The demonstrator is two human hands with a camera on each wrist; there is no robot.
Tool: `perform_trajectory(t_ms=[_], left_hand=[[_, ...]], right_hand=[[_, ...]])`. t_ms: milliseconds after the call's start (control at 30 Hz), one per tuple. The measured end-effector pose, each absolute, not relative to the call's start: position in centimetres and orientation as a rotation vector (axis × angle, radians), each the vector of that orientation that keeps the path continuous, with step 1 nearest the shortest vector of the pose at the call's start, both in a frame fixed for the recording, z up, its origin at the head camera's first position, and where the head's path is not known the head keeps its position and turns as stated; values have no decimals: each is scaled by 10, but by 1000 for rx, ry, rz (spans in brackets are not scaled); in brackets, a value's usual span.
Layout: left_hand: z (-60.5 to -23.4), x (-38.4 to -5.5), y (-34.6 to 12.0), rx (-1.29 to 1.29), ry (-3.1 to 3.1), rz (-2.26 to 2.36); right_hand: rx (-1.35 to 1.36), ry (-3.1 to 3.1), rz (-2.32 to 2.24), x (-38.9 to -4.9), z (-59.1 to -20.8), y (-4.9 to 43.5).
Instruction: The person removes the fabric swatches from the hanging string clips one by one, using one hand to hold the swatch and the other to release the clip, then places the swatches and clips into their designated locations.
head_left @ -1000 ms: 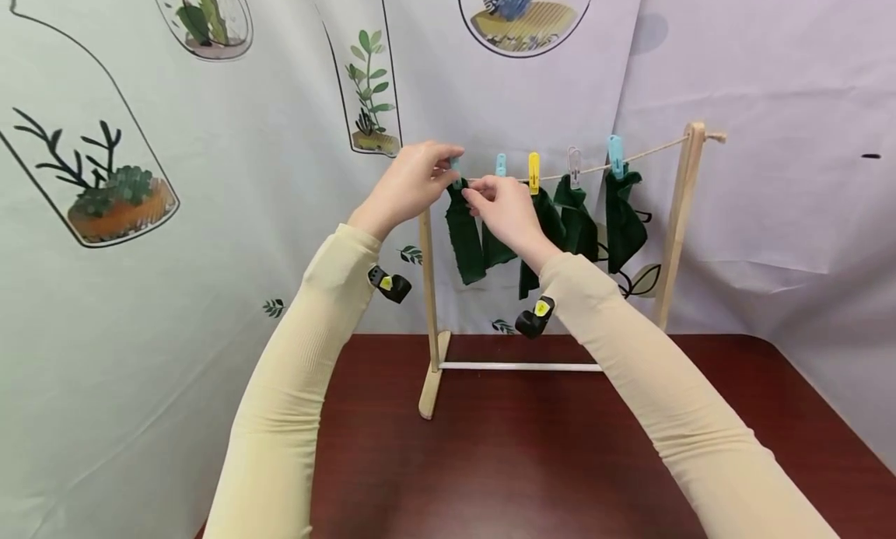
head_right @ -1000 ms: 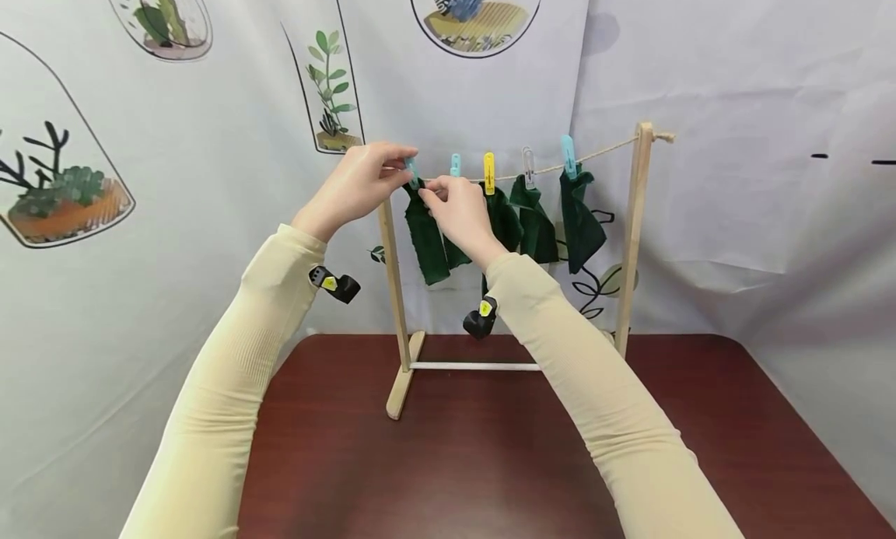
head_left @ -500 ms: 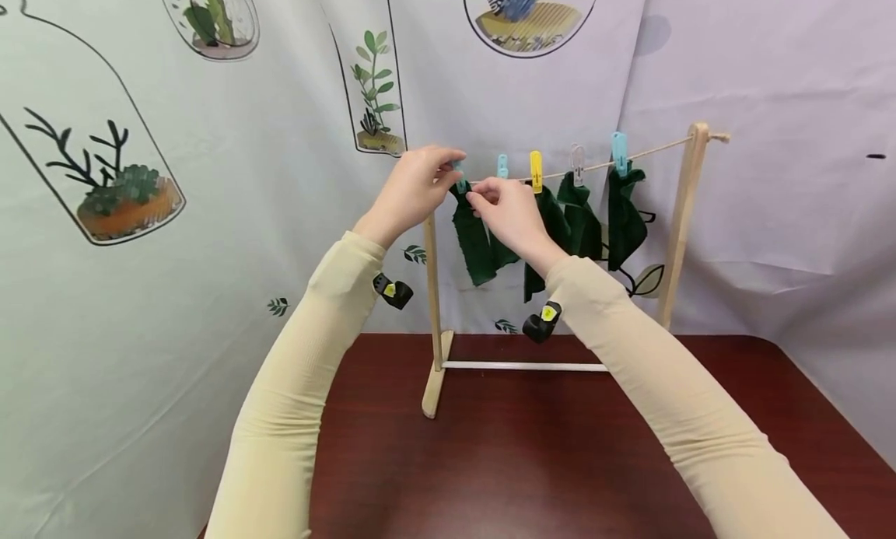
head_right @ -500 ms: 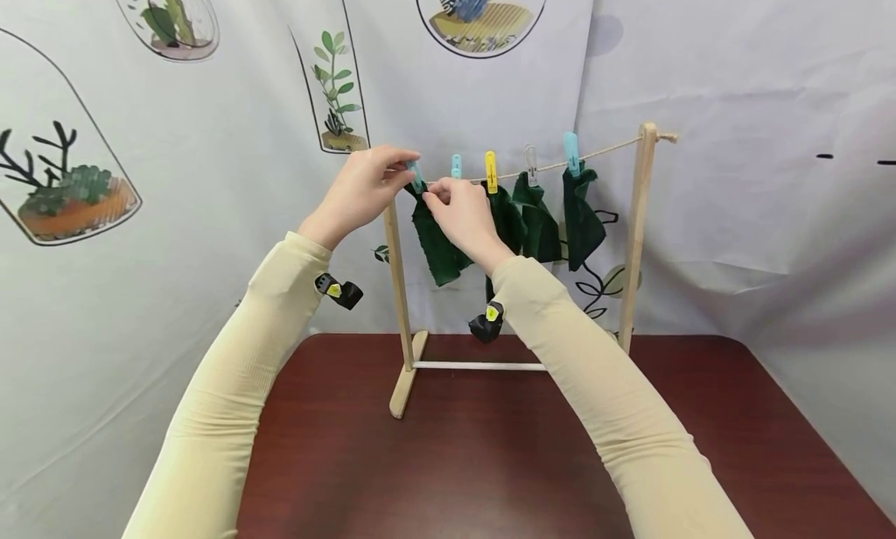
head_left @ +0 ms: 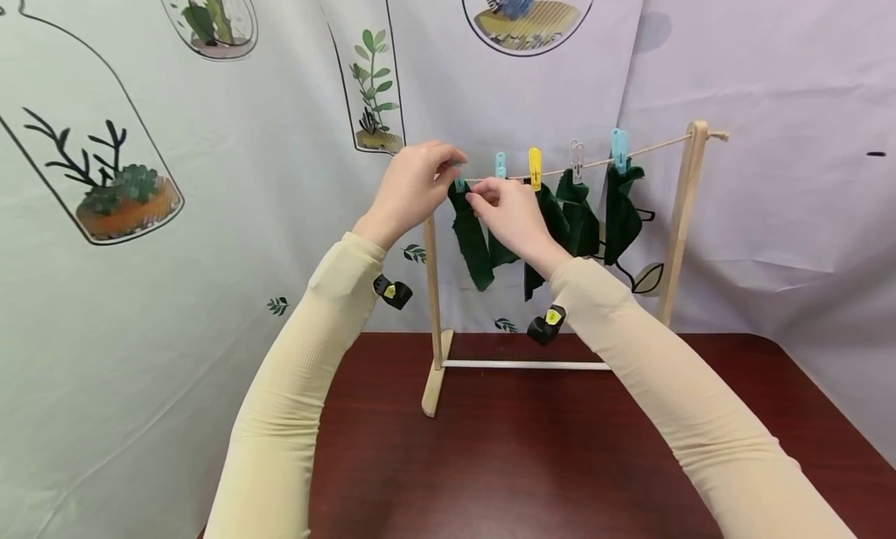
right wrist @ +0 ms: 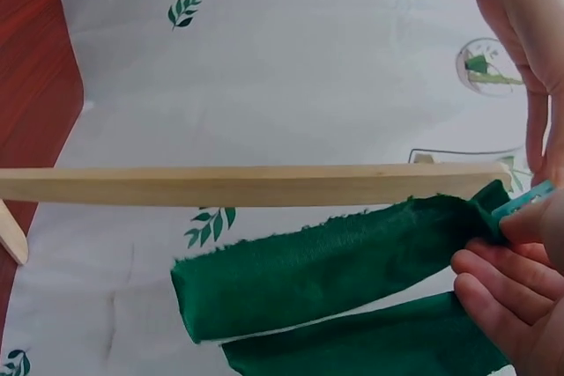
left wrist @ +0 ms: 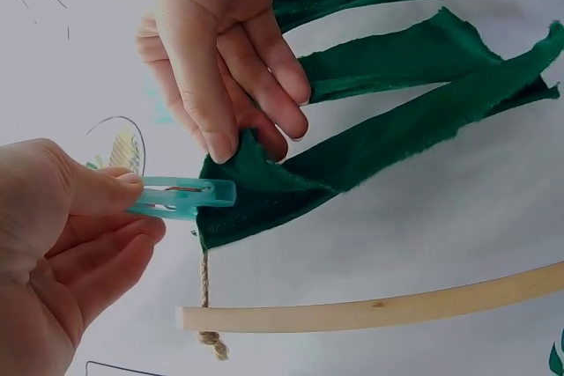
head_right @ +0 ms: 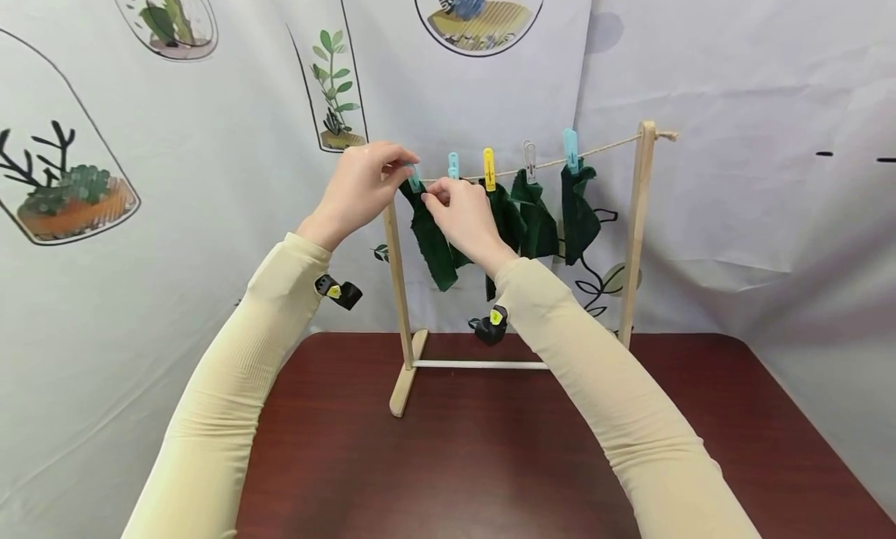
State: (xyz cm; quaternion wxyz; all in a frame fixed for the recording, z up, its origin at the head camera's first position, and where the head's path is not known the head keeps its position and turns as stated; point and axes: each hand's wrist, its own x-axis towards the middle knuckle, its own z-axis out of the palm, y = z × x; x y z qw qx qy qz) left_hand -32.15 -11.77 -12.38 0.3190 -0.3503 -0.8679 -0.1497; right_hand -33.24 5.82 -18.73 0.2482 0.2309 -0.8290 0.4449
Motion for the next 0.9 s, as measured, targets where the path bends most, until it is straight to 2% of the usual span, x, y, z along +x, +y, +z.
perform_trajectory(t_ms=[900], left_hand=[[-129,-304,-133,-933,-2034,-417]], right_hand=[[723,-2348,996,-323,-198,72]])
